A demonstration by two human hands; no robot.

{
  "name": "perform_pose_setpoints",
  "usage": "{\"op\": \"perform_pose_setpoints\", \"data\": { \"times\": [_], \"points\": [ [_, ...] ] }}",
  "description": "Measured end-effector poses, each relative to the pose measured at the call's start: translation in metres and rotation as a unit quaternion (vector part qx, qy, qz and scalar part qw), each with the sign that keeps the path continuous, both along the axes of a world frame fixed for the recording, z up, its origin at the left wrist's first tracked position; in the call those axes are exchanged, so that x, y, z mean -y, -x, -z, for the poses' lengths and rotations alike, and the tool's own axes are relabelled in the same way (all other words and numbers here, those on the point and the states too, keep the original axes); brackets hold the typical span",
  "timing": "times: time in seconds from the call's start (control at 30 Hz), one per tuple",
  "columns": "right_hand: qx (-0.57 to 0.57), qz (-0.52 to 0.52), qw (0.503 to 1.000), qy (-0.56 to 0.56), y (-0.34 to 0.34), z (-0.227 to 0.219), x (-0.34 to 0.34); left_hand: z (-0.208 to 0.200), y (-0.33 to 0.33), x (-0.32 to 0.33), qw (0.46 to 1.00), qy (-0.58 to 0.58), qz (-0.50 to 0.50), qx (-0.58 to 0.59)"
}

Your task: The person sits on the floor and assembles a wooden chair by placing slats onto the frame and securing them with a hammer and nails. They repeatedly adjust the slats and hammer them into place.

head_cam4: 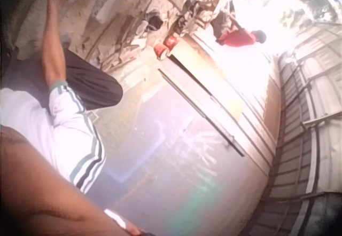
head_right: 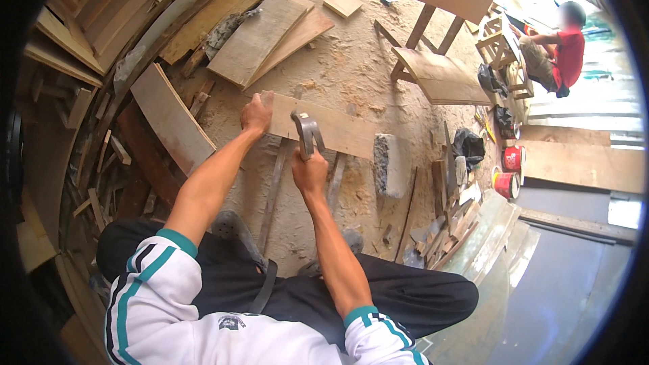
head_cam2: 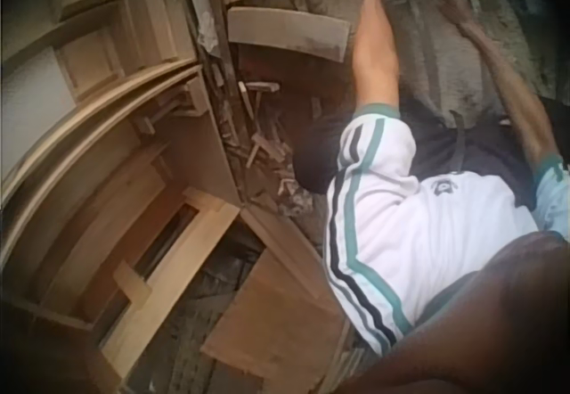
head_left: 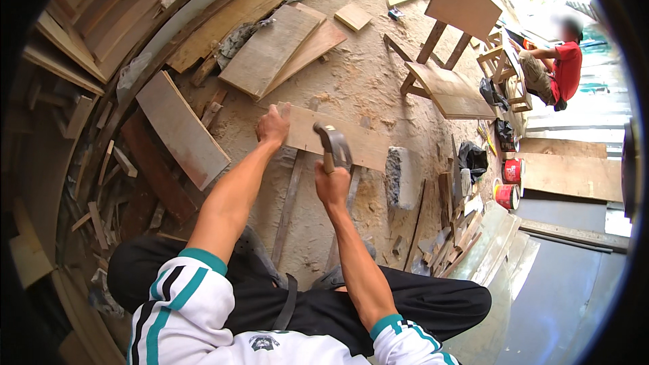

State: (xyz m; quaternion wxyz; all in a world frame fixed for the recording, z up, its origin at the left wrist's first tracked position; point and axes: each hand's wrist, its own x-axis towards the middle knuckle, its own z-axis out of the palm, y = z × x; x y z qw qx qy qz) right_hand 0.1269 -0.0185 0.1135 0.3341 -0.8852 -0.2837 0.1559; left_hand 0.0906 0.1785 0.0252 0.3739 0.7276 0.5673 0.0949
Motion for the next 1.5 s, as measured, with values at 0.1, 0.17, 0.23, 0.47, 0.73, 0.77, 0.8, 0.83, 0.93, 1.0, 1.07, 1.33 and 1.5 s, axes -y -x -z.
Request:
{"op": "perform_pose_setpoints", "data": {
  "times": [0.1, 0.17, 0.23, 0.47, 0.73, 0.77, 0.8, 0.83, 0.93, 1.0, 1.07, 1.33, 1.5],
  "points": [
    [0.028, -0.02, 0.991, -0.132, -0.002, -0.015, -0.001, 0.002, 0.002, 0.001, 1.0, 0.006, 0.001, -0.018],
    [0.053, -0.004, 0.985, -0.167, 0.014, -0.035, -0.005, 0.005, 0.005, -0.003, 1.0, -0.002, -0.001, -0.02],
    [0.013, -0.004, 1.0, 0.022, 0.005, 0.024, 0.019, 0.001, -0.009, 0.012, 1.0, -0.015, 0.017, 0.011],
    [-0.016, -0.003, 0.998, 0.058, 0.007, 0.01, 0.021, 0.008, -0.002, 0.002, 1.0, -0.003, -0.006, -0.005],
    [-0.017, 0.016, 0.999, -0.033, 0.0, -0.025, -0.016, 0.003, 0.0, -0.004, 1.0, -0.016, -0.011, -0.01],
    [-0.018, 0.017, 0.993, -0.113, 0.003, -0.045, -0.024, 0.005, 0.002, -0.002, 1.0, -0.015, -0.015, -0.008],
    [-0.019, 0.019, 0.981, -0.192, 0.003, -0.054, -0.028, 0.006, 0.004, -0.001, 1.0, -0.011, -0.017, -0.01],
    [-0.05, -0.008, 0.987, -0.151, 0.0, -0.039, -0.022, 0.008, 0.007, 0.0, 1.0, -0.007, -0.02, -0.012],
    [0.0, -0.016, 1.0, -0.026, 0.001, 0.023, 0.009, 0.003, -0.01, -0.003, 1.0, -0.006, -0.002, -0.009],
    [-0.058, -0.008, 0.99, 0.126, -0.003, 0.027, 0.005, 0.009, -0.009, -0.002, 1.0, -0.012, 0.011, -0.011],
    [-0.141, 0.04, 0.981, 0.129, 0.004, 0.002, 0.0, 0.013, 0.002, -0.002, 0.999, -0.033, 0.001, -0.015],
    [-0.054, -0.012, 0.992, 0.114, -0.008, 0.017, 0.006, 0.002, -0.01, 0.002, 1.0, -0.021, 0.01, -0.005],
    [0.007, -0.061, 0.994, -0.087, 0.002, -0.022, -0.01, 0.004, -0.001, -0.002, 1.0, -0.016, 0.004, -0.017]
  ]
}}
